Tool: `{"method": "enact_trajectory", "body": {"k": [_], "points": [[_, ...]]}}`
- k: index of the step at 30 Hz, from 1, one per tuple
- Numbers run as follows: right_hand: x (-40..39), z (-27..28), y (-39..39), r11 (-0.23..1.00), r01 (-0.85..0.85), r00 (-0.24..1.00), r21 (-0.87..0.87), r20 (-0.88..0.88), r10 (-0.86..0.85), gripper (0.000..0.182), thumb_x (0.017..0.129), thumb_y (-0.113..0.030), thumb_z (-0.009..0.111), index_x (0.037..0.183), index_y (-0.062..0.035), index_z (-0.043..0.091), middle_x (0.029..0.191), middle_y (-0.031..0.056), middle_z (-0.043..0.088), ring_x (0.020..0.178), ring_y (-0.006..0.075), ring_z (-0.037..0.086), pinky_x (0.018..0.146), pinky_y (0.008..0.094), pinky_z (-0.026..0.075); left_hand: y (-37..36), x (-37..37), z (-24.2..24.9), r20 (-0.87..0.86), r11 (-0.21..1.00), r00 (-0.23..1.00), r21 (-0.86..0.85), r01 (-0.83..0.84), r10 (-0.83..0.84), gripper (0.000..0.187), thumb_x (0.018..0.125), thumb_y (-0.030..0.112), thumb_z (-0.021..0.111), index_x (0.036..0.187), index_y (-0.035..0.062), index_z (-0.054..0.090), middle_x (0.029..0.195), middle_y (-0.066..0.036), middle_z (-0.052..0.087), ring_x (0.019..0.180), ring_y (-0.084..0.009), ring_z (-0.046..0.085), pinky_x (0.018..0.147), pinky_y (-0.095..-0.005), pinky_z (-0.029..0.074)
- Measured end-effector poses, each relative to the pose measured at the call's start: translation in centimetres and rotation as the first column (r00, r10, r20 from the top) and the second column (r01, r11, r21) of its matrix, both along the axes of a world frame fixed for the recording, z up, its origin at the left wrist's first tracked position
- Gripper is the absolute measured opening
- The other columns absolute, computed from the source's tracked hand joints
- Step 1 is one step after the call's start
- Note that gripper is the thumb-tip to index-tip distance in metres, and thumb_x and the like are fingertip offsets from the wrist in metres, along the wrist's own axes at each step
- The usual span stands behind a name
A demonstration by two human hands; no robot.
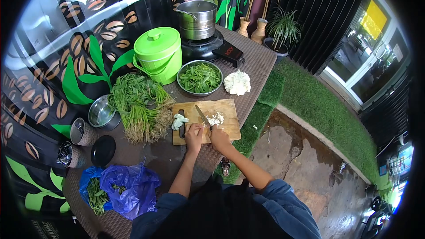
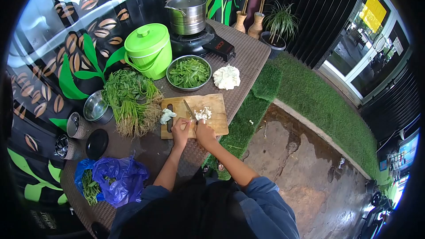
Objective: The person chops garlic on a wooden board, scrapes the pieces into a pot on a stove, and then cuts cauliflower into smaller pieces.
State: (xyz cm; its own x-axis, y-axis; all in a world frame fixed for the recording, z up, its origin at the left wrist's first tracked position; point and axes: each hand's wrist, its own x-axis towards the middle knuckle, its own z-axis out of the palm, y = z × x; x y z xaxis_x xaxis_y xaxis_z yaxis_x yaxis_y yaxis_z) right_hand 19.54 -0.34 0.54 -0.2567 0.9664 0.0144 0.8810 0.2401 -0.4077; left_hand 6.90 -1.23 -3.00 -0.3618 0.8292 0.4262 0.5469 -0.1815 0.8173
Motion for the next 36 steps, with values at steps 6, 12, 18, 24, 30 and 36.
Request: {"method": "enact_trajectory", "body": {"k": [6, 12, 18, 24, 30, 36], "points": [[-1.0, -0.1, -1.8, 0.993, 0.072, 0.997, -0.091, 0.02, -0.07, 0.029, 0.093, -0.027, 0.046, 0.1, 0.002, 0.046, 0.077, 0.0243, 0.066, 0.075, 0.0407, 0.067, 0.067, 0.0476, 0.055, -0.3, 0.1, 1.0, 0.016, 1.0, 0.999, 0.008, 0.028, -0.028, 0.01, 0.077, 0.003, 0.069, 0.084, 0.0064, 0.063, 0.085, -0.008, 0.062, 0.08, -0.027, 0.063, 0.068, -0.038, 0.049], [-0.4, 0.9, -0.3, 0.993, 0.017, 0.999, -0.113, -0.047, -0.023, 0.033, 0.092, -0.028, 0.048, 0.102, 0.003, 0.044, 0.078, 0.0273, 0.065, 0.075, 0.0425, 0.066, 0.065, 0.0497, 0.054, -0.2, -0.1, 0.8, -0.04, 0.999, 0.999, 0.007, 0.033, -0.032, 0.01, 0.077, 0.003, 0.068, 0.085, 0.0073, 0.063, 0.084, -0.008, 0.061, 0.082, -0.0269, 0.062, 0.069, -0.0377, 0.049], [-1.1, -0.2, -1.8, 0.991, 0.068, 0.997, -0.117, -0.03, -0.072, 0.034, 0.093, -0.029, 0.048, 0.102, 0.0039, 0.045, 0.079, 0.0278, 0.065, 0.076, 0.0447, 0.065, 0.065, 0.0507, 0.054, -0.1, 0.1, 0.4, -0.019, 1.0, 1.0, -0.012, 0.012, -0.012, 0.017, 0.078, 0.005, 0.07, 0.084, 0.0052, 0.055, 0.083, -0.009, 0.059, 0.082, -0.0286, 0.061, 0.068, -0.0396, 0.048], [-1.1, -0.1, -0.8, 0.997, 0.052, 0.996, -0.053, -0.073, -0.056, 0.032, 0.092, -0.027, 0.047, 0.102, 0.0041, 0.045, 0.072, 0.0275, 0.064, 0.071, 0.0417, 0.067, 0.062, 0.0492, 0.055, 0.0, -0.1, -0.1, -0.013, 1.0, 1.0, 0.016, 0.013, -0.013, 0.021, 0.078, 0.005, 0.07, 0.081, 0.0037, 0.049, 0.078, -0.011, 0.054, 0.077, -0.0345, 0.056, 0.064, -0.044, 0.044], [-1.6, -0.3, -1.6, 0.99, 0.098, 0.994, -0.102, -0.038, -0.103, 0.032, 0.093, -0.027, 0.047, 0.102, 0.0037, 0.045, 0.076, 0.0278, 0.064, 0.075, 0.0433, 0.066, 0.065, 0.0499, 0.054, 0.1, 0.0, -0.8, 0.021, 0.999, 1.0, 0.032, 0.013, -0.014, 0.027, 0.077, 0.005, 0.07, 0.078, 0.003, 0.044, 0.075, -0.012, 0.05, 0.074, -0.0367, 0.053, 0.062, -0.0458, 0.041], [-1.8, -0.9, -1.8, 0.995, 0.093, 0.992, -0.028, -0.083, -0.095, 0.031, 0.093, -0.027, 0.047, 0.101, 0.0033, 0.045, 0.074, 0.0276, 0.064, 0.074, 0.0428, 0.066, 0.065, 0.0493, 0.054, -0.2, -0.1, -0.4, 0.004, 0.999, 1.0, 0.042, 0.01, -0.011, 0.026, 0.077, 0.005, 0.069, 0.077, 0.0028, 0.043, 0.073, -0.012, 0.048, 0.073, -0.037, 0.052, 0.062, -0.0463, 0.04]]}}
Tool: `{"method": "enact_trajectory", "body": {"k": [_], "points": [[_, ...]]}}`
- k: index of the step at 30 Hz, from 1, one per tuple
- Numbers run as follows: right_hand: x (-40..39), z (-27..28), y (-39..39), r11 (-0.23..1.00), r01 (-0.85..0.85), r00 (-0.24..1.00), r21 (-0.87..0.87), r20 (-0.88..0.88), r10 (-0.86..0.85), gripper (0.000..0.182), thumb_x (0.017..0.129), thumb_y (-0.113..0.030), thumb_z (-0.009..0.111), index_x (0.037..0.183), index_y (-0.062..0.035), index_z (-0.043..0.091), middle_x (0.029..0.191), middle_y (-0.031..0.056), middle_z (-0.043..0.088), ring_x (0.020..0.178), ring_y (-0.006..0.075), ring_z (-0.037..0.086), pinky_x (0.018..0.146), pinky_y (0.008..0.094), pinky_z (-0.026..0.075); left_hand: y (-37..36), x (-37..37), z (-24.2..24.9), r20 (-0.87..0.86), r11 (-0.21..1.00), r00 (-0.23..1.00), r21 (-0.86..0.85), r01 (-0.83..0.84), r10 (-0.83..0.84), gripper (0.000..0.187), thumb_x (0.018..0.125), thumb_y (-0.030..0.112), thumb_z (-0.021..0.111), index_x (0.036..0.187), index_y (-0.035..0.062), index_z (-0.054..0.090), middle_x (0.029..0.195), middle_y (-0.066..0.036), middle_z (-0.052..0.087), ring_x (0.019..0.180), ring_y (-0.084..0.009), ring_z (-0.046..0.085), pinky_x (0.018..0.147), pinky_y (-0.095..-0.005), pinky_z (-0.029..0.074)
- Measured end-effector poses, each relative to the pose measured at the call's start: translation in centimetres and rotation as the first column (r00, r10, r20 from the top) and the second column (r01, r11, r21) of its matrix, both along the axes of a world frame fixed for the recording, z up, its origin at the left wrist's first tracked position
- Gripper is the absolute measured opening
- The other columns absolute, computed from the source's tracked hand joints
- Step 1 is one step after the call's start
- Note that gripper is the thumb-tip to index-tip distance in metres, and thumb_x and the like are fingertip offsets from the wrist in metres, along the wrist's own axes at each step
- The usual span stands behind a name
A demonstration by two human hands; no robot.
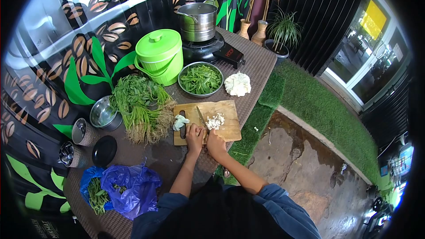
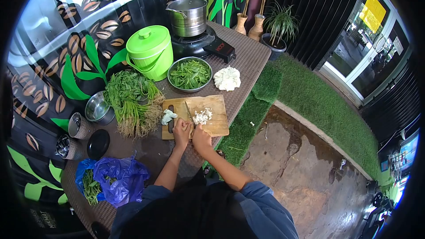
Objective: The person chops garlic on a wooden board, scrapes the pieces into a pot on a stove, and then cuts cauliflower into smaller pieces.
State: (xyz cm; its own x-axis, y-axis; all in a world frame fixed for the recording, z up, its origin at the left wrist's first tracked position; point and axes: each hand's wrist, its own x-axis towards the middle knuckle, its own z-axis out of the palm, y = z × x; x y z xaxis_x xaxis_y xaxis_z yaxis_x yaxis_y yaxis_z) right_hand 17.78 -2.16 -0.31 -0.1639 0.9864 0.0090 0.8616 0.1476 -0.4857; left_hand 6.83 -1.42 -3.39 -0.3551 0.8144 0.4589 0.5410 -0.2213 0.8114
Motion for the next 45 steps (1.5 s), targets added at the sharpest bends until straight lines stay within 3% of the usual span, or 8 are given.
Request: {"method": "enact_trajectory", "body": {"k": [12, 18, 22, 26, 29, 31, 35, 45], "points": [[0.2, 0.1, 1.4, 0.996, 0.016, 1.0, -0.088, -0.017, -0.018, 0.037, 0.093, -0.031, 0.047, 0.103, 0.0047, 0.045, 0.077, 0.0292, 0.063, 0.075, 0.0448, 0.065, 0.067, 0.0525, 0.052, -0.1, 0.1, 0.3, -0.02, 1.0, 1.0, -0.004, -0.013, 0.013, 0.024, 0.076, 0.006, 0.07, 0.073, 0.0025, 0.047, 0.071, -0.011, 0.051, 0.072, -0.0349, 0.054, 0.061, -0.0454, 0.043], [6.7, 3.9, 5.7, 0.927, -0.318, 0.945, -0.197, -0.148, 0.292, 0.041, 0.093, -0.034, 0.048, 0.1, 0.0056, 0.052, 0.09, 0.0334, 0.061, 0.087, 0.0464, 0.061, 0.078, 0.0515, 0.047, 0.6, 0.0, -0.9, -0.035, 0.999, 0.999, -0.028, -0.029, 0.028, 0.023, 0.075, 0.005, 0.07, 0.072, 0.0037, 0.048, 0.07, -0.011, 0.053, 0.075, -0.0339, 0.055, 0.063, -0.0446, 0.043], [8.5, 4.3, 5.0, 0.988, -0.146, 0.981, -0.045, -0.133, 0.139, 0.036, 0.09, -0.029, 0.05, 0.093, 0.0069, 0.055, 0.086, 0.0323, 0.061, 0.088, 0.0453, 0.06, 0.079, 0.0477, 0.047, 1.3, 0.5, -0.9, -0.023, 1.0, 1.0, 0.006, -0.012, 0.012, 0.017, 0.074, 0.004, 0.069, 0.074, 0.0043, 0.053, 0.071, -0.009, 0.057, 0.077, -0.0317, 0.056, 0.065, -0.0438, 0.044], [7.5, 3.5, 2.8, 0.997, 0.012, 1.0, -0.081, -0.017, -0.014, 0.032, 0.091, -0.027, 0.048, 0.1, 0.0039, 0.05, 0.085, 0.0308, 0.062, 0.088, 0.0466, 0.06, 0.078, 0.0512, 0.048, 2.0, 1.3, 0.5, -0.008, 0.999, 0.999, 0.002, 0.038, -0.038, 0.011, 0.074, 0.004, 0.068, 0.077, 0.005, 0.058, 0.073, -0.009, 0.06, 0.078, -0.03, 0.057, 0.068, -0.042, 0.045], [6.2, 2.4, 2.5, 0.996, 0.007, 1.0, -0.091, -0.005, -0.008, 0.036, 0.092, -0.032, 0.047, 0.103, 0.0022, 0.048, 0.088, 0.0302, 0.063, 0.088, 0.0473, 0.061, 0.078, 0.0523, 0.048, 2.4, 1.5, 1.8, -0.07, 0.997, 0.997, -0.068, 0.022, -0.026, 0.01, 0.076, 0.001, 0.067, 0.08, 0.0032, 0.059, 0.076, -0.009, 0.062, 0.075, -0.024, 0.062, 0.067, -0.0348, 0.048], [5.5, 4.3, 2.4, 0.976, 0.062, 0.998, -0.21, 0.004, -0.062, 0.036, 0.092, -0.032, 0.046, 0.105, 0.0018, 0.048, 0.095, 0.0304, 0.063, 0.092, 0.0457, 0.062, 0.08, 0.0525, 0.048, 3.6, 1.5, 1.2, -0.068, 0.999, 0.997, -0.035, 0.023, -0.025, 0.009, 0.076, 0.003, 0.067, 0.079, 0.0049, 0.059, 0.075, -0.009, 0.061, 0.075, -0.0262, 0.061, 0.067, -0.037, 0.048], [6.0, 4.4, 4.3, 0.981, -0.012, 0.99, -0.196, 0.134, 0.038, 0.036, 0.094, -0.029, 0.044, 0.109, 0.0035, 0.047, 0.097, 0.0271, 0.065, 0.092, 0.0432, 0.064, 0.078, 0.0498, 0.051, 3.8, 1.4, 0.3, -0.098, 0.999, 0.995, 0.03, 0.011, -0.008, 0.008, 0.077, 0.005, 0.067, 0.079, 0.0076, 0.059, 0.075, -0.008, 0.06, 0.071, -0.0278, 0.059, 0.063, -0.0385, 0.048], [4.9, 2.4, 2.8, 0.979, 0.065, 0.996, -0.194, 0.07, -0.052, 0.036, 0.095, -0.034, 0.046, 0.103, 0.001, 0.045, 0.086, 0.0285, 0.065, 0.086, 0.0427, 0.065, 0.075, 0.0518, 0.052, 2.6, 1.9, 1.4, -0.123, 1.0, 0.992, -0.02, -0.016, 0.014, 0.007, 0.077, 0.008, 0.067, 0.079, 0.0082, 0.06, 0.074, -0.008, 0.059, 0.071, -0.0263, 0.061, 0.062, -0.0386, 0.048]]}}
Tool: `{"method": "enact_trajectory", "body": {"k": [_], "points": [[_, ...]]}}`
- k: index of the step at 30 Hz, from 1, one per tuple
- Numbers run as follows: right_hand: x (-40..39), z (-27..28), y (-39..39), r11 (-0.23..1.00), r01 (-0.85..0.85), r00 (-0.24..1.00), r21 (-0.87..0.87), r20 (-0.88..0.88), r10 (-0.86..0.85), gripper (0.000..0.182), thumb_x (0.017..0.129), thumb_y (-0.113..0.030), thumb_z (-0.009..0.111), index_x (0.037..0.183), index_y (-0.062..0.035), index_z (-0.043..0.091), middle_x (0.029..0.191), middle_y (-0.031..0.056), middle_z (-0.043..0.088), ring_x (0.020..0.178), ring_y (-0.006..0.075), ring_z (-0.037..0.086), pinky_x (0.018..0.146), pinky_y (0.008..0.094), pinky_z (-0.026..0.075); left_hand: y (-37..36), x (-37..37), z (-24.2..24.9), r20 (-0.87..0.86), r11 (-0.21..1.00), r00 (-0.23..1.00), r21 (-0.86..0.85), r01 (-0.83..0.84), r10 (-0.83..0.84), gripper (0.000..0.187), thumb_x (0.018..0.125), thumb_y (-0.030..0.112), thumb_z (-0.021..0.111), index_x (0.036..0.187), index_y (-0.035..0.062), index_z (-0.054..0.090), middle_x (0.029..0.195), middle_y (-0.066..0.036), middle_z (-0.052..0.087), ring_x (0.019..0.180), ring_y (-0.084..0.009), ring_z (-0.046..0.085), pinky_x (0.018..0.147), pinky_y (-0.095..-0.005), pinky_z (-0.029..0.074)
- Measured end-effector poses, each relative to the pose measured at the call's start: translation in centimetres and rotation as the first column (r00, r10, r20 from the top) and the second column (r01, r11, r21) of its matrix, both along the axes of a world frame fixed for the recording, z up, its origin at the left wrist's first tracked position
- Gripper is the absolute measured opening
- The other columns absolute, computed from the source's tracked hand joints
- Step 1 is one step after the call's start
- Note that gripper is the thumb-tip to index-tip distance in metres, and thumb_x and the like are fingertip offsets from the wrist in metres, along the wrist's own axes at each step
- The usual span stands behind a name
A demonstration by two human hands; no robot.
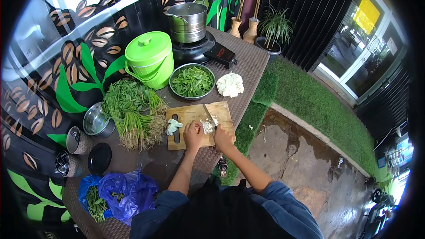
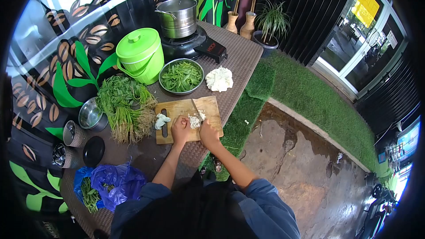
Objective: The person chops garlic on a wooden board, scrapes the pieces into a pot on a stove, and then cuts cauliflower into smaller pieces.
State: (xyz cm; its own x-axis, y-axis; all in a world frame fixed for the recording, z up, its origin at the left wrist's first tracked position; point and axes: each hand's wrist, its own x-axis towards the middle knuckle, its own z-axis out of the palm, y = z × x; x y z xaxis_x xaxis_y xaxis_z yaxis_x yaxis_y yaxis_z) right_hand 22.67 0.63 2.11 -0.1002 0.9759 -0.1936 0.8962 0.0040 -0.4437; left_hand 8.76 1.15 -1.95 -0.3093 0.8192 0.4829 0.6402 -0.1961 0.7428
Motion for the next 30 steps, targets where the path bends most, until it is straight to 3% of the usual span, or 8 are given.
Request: {"method": "enact_trajectory", "body": {"k": [3, 10, 18, 21, 27, 30], "points": [[0.2, 0.2, 0.0, 0.997, -0.043, 0.998, 0.059, 0.049, 0.041, 0.036, 0.095, -0.034, 0.046, 0.102, 0.0012, 0.044, 0.081, 0.029, 0.064, 0.082, 0.0434, 0.065, 0.073, 0.0514, 0.052, 0.4, -0.2, -0.5, 0.022, 1.0, 1.0, -0.003, 0.013, -0.013, 0.007, 0.077, 0.007, 0.067, 0.079, 0.0078, 0.06, 0.073, -0.008, 0.059, 0.071, -0.0266, 0.061, 0.061, -0.0384, 0.047], [-0.3, 0.1, -0.2, 1.0, 0.013, 1.0, 0.012, -0.018, -0.013, 0.037, 0.094, -0.03, 0.047, 0.108, 0.0037, 0.042, 0.088, 0.0313, 0.064, 0.086, 0.0438, 0.065, 0.075, 0.0514, 0.052, 0.3, -0.2, -0.8, 0.037, 0.999, 0.999, -0.016, 0.031, -0.03, 0.008, 0.075, 0.005, 0.067, 0.08, 0.0082, 0.061, 0.074, -0.008, 0.059, 0.072, -0.0261, 0.061, 0.063, -0.0378, 0.048], [-1.2, -0.4, -1.0, 1.0, 0.022, 1.0, 0.008, -0.005, -0.022, 0.035, 0.093, -0.029, 0.048, 0.106, 0.0025, 0.044, 0.088, 0.0292, 0.064, 0.088, 0.0445, 0.064, 0.076, 0.052, 0.051, 0.3, -0.1, -0.6, 0.065, 0.997, 0.996, 0.047, 0.064, -0.067, 0.009, 0.074, 0.004, 0.068, 0.079, 0.008, 0.061, 0.074, -0.008, 0.06, 0.076, -0.0265, 0.061, 0.066, -0.038, 0.048], [-0.4, 0.2, 0.0, 1.0, 0.027, 0.998, 0.013, -0.049, -0.026, 0.035, 0.093, -0.031, 0.048, 0.102, 0.0027, 0.044, 0.085, 0.029, 0.064, 0.086, 0.0437, 0.065, 0.074, 0.0515, 0.052, -0.3, -0.1, 0.0, -0.024, 0.997, 0.998, 0.046, 0.06, -0.059, 0.009, 0.074, 0.004, 0.068, 0.079, 0.0077, 0.061, 0.076, -0.007, 0.062, 0.078, -0.0269, 0.061, 0.067, -0.0385, 0.048], [-0.8, 0.0, -1.6, 0.998, 0.001, 1.0, 0.065, 0.026, -0.003, 0.032, 0.092, -0.027, 0.048, 0.102, 0.003, 0.044, 0.081, 0.0259, 0.065, 0.081, 0.0407, 0.067, 0.069, 0.0472, 0.055, -0.1, 0.0, 0.0, 0.057, 0.997, 0.996, 0.023, 0.069, -0.07, 0.009, 0.073, 0.004, 0.068, 0.079, 0.0072, 0.062, 0.077, -0.007, 0.063, 0.081, -0.0278, 0.059, 0.069, -0.0387, 0.047], [-0.6, -0.9, -0.5, 0.996, -0.014, 0.999, 0.086, 0.04, 0.011, 0.032, 0.093, -0.027, 0.048, 0.102, 0.0028, 0.044, 0.08, 0.0248, 0.066, 0.079, 0.0406, 0.067, 0.068, 0.0471, 0.055, -0.2, -0.1, 0.3, -0.021, 0.996, 0.996, 0.022, 0.083, -0.082, 0.01, 0.073, 0.006, 0.07, 0.081, 0.0071, 0.063, 0.08, -0.007, 0.064, 0.086, -0.0277, 0.057, 0.073, -0.038, 0.047]]}}
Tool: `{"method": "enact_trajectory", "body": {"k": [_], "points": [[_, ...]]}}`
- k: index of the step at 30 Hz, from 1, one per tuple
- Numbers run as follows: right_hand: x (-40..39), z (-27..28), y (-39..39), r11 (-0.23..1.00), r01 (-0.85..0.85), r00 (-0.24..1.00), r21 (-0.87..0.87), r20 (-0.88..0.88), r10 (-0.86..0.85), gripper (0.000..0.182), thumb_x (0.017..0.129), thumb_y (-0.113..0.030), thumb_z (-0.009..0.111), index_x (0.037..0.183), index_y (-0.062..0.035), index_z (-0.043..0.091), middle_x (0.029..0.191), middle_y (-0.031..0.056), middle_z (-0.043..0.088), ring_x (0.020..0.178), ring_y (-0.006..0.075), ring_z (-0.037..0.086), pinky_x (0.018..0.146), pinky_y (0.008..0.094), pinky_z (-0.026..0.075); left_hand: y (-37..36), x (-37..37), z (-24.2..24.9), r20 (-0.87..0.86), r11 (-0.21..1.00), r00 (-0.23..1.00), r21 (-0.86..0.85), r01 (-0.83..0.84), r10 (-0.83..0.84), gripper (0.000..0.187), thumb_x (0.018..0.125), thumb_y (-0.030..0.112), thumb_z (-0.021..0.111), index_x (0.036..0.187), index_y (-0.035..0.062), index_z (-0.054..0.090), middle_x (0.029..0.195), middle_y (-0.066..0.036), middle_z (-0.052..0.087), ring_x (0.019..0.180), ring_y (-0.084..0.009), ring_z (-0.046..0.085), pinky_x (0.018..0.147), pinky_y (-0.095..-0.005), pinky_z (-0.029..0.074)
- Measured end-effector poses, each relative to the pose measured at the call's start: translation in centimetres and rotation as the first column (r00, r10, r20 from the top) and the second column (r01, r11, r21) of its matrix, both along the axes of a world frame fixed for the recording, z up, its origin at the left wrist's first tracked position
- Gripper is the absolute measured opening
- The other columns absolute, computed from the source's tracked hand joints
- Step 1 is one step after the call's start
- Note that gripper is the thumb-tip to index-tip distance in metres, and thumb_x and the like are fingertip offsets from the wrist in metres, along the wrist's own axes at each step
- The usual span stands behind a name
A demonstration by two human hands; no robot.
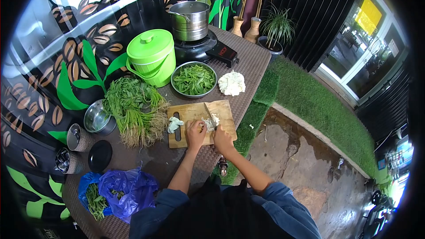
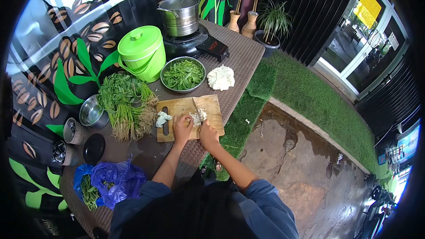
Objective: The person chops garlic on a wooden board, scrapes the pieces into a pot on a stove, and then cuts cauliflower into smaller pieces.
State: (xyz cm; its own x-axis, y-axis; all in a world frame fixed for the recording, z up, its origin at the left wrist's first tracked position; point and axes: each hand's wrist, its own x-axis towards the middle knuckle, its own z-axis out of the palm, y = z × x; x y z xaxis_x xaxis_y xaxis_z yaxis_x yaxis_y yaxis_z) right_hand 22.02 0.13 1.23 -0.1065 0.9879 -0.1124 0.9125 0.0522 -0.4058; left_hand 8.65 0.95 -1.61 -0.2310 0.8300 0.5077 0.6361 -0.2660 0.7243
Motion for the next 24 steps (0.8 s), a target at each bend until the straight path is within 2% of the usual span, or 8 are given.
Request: {"method": "enact_trajectory", "body": {"k": [8, 10, 13, 14, 15, 18, 21, 24], "points": [[0.1, 0.0, -1.2, 0.99, -0.076, 0.997, 0.115, 0.016, 0.074, 0.031, 0.091, -0.026, 0.05, 0.104, 0.0025, 0.044, 0.077, 0.022, 0.066, 0.071, 0.0396, 0.067, 0.062, 0.0455, 0.055, 0.2, 0.1, 1.0, -0.157, 1.0, 0.988, 0.011, 0.005, -0.003, 0.021, 0.078, 0.015, 0.07, 0.097, 0.0067, 0.07, 0.102, -0.006, 0.062, 0.096, -0.0286, 0.052, 0.086, -0.0381, 0.043], [-1.0, -1.5, -1.9, 0.997, 0.01, 0.998, 0.071, 0.064, -0.014, 0.032, 0.092, -0.027, 0.05, 0.104, 0.0032, 0.045, 0.079, 0.0232, 0.066, 0.07, 0.04, 0.067, 0.061, 0.045, 0.055, 0.3, 0.1, 0.9, -0.154, 1.0, 0.988, 0.001, 0.03, -0.03, 0.02, 0.078, 0.014, 0.07, 0.097, 0.0066, 0.07, 0.101, -0.006, 0.062, 0.096, -0.0284, 0.052, 0.086, -0.0375, 0.043], [-0.5, -0.7, -1.0, 0.995, -0.02, 1.0, 0.093, -0.011, 0.021, 0.033, 0.092, -0.027, 0.05, 0.104, 0.0037, 0.045, 0.079, 0.0232, 0.066, 0.07, 0.0401, 0.067, 0.061, 0.0443, 0.055, 0.4, 0.1, 0.7, -0.155, 0.999, 0.987, -0.016, 0.048, -0.05, 0.019, 0.078, 0.014, 0.071, 0.096, 0.0072, 0.071, 0.1, -0.007, 0.063, 0.096, -0.0282, 0.052, 0.086, -0.0372, 0.043], [-0.1, 0.3, -0.2, 1.0, -0.007, 0.997, -0.003, -0.071, 0.007, 0.034, 0.093, -0.029, 0.047, 0.101, 0.004, 0.044, 0.083, 0.0274, 0.065, 0.078, 0.0443, 0.065, 0.068, 0.0511, 0.052, 0.3, 0.1, 0.6, -0.157, 0.999, 0.986, -0.02, 0.046, -0.048, 0.019, 0.077, 0.014, 0.071, 0.096, 0.0079, 0.071, 0.099, -0.007, 0.062, 0.096, -0.0281, 0.051, 0.086, -0.0374, 0.043], [0.5, 0.2, 0.3, 1.0, -0.001, 0.997, -0.003, -0.074, 0.001, 0.034, 0.093, -0.029, 0.047, 0.101, 0.004, 0.044, 0.083, 0.0274, 0.065, 0.078, 0.0443, 0.065, 0.068, 0.0511, 0.052, 0.2, 0.0, 0.5, -0.16, 0.998, 0.986, -0.02, 0.052, -0.054, 0.019, 0.077, 0.014, 0.071, 0.096, 0.0079, 0.071, 0.099, -0.007, 0.062, 0.096, -0.0281, 0.051, 0.086, -0.0374, 0.043], [1.8, 0.8, 1.1, 0.99, -0.116, 0.993, 0.077, 0.014, 0.116, 0.035, 0.092, -0.03, 0.049, 0.102, 0.0027, 0.046, 0.076, 0.022, 0.066, 0.072, 0.0408, 0.067, 0.063, 0.0481, 0.054, 0.3, 0.0, 0.8, -0.181, 0.997, 0.981, 0.004, 0.076, -0.074, 0.022, 0.076, 0.012, 0.071, 0.097, 0.0089, 0.072, 0.099, -0.006, 0.062, 0.096, -0.0279, 0.052, 0.085, -0.0378, 0.044], [1.3, 1.4, -0.2, 0.997, -0.076, 0.992, 0.018, 0.106, 0.074, 0.032, 0.092, -0.03, 0.048, 0.099, 0.0019, 0.046, 0.076, 0.0226, 0.066, 0.074, 0.0412, 0.067, 0.064, 0.0477, 0.055, -0.1, -0.1, 1.3, -0.183, 0.996, 0.979, -0.009, 0.088, -0.088, 0.023, 0.073, 0.011, 0.072, 0.096, 0.0092, 0.072, 0.099, -0.006, 0.062, 0.096, -0.0278, 0.052, 0.085, -0.0379, 0.044], [0.7, -0.2, -0.8, 0.998, -0.049, 0.998, 0.039, 0.042, 0.047, 0.033, 0.093, -0.031, 0.048, 0.099, 0.0017, 0.045, 0.078, 0.0255, 0.066, 0.075, 0.0424, 0.066, 0.067, 0.0494, 0.053, 0.1, 0.1, 1.3, -0.157, 0.996, 0.984, -0.026, 0.081, -0.085, 0.023, 0.071, 0.011, 0.074, 0.094, 0.0092, 0.073, 0.099, -0.006, 0.063, 0.096, -0.0277, 0.052, 0.085, -0.0375, 0.044]]}}
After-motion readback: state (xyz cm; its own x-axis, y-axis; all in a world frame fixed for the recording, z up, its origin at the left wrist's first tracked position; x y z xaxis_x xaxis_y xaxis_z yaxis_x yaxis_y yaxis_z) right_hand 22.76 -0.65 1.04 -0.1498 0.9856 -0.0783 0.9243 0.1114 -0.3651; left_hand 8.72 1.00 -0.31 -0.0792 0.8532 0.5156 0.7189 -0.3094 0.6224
